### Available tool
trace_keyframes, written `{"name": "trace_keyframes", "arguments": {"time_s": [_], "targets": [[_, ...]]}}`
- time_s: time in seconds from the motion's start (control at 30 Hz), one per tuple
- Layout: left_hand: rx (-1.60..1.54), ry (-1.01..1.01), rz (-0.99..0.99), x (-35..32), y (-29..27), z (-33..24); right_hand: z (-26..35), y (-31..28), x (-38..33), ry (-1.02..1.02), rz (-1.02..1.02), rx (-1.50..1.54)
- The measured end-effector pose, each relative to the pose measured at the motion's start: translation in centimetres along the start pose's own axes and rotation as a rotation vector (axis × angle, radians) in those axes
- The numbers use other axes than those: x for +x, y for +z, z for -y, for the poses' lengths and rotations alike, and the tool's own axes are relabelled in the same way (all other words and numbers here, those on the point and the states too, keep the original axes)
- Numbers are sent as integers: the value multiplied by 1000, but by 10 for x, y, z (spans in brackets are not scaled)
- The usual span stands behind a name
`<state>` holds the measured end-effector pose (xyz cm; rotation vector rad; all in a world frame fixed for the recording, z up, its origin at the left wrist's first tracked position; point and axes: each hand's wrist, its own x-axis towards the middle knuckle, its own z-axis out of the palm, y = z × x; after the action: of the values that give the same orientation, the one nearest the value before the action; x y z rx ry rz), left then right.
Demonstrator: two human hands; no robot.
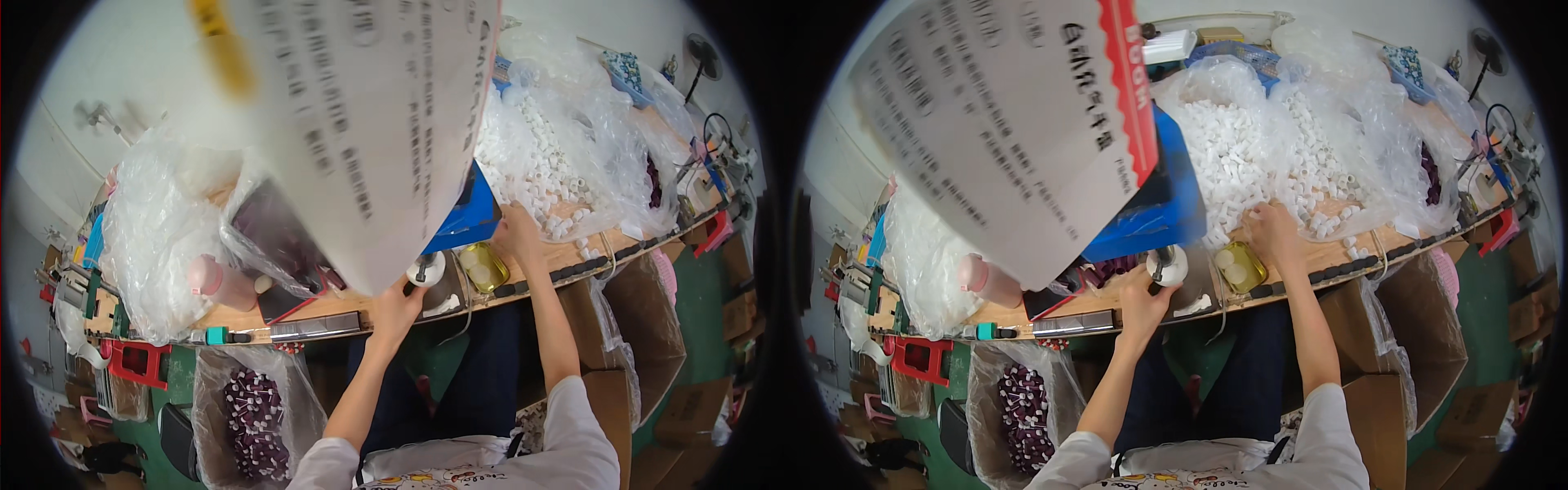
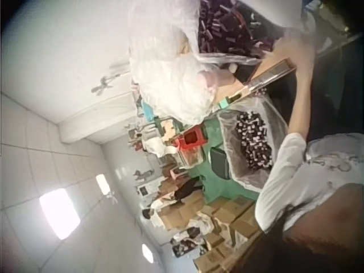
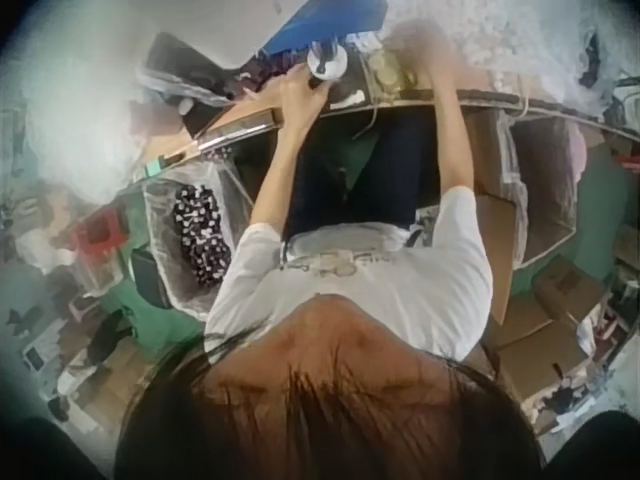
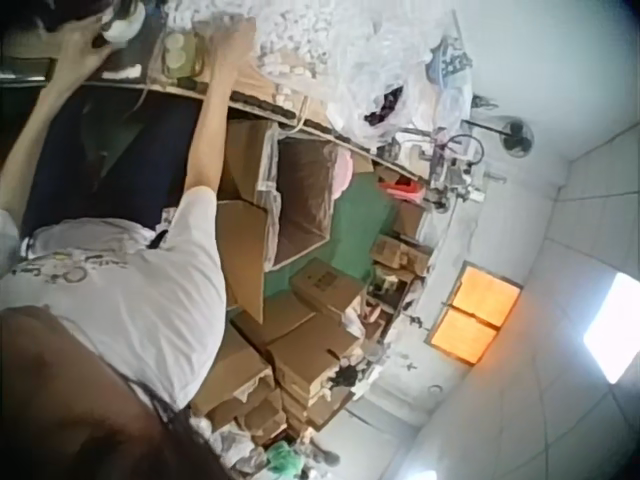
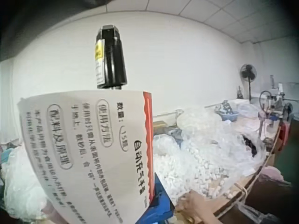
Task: Assembling small purple and white components using a manual press at a factory workbench.
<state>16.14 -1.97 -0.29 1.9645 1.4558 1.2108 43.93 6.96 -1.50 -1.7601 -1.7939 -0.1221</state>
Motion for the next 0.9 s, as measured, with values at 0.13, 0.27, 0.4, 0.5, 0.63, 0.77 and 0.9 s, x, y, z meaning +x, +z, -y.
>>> {"name": "trace_keyframes", "arguments": {"time_s": [0.13,0.27,0.4,0.5,0.63,0.77,0.9], "targets": [[-98,15,-19,13,9,11,26,5,-20,143,37,697],[-131,14,-81,9,7,5,84,23,-48,178,204,1166],[-222,-85,-93,5,13,6,101,32,-61,247,169,1401],[-227,-91,-104,2,15,-1,96,36,-64,257,135,1295],[-128,-36,-139,1,14,-7,106,31,-66,165,62,1171],[-30,154,-140,9,5,-3,108,24,-59,227,67,1214],[-136,11,-149,8,-13,-12,101,35,-63,157,13,1123]]}}
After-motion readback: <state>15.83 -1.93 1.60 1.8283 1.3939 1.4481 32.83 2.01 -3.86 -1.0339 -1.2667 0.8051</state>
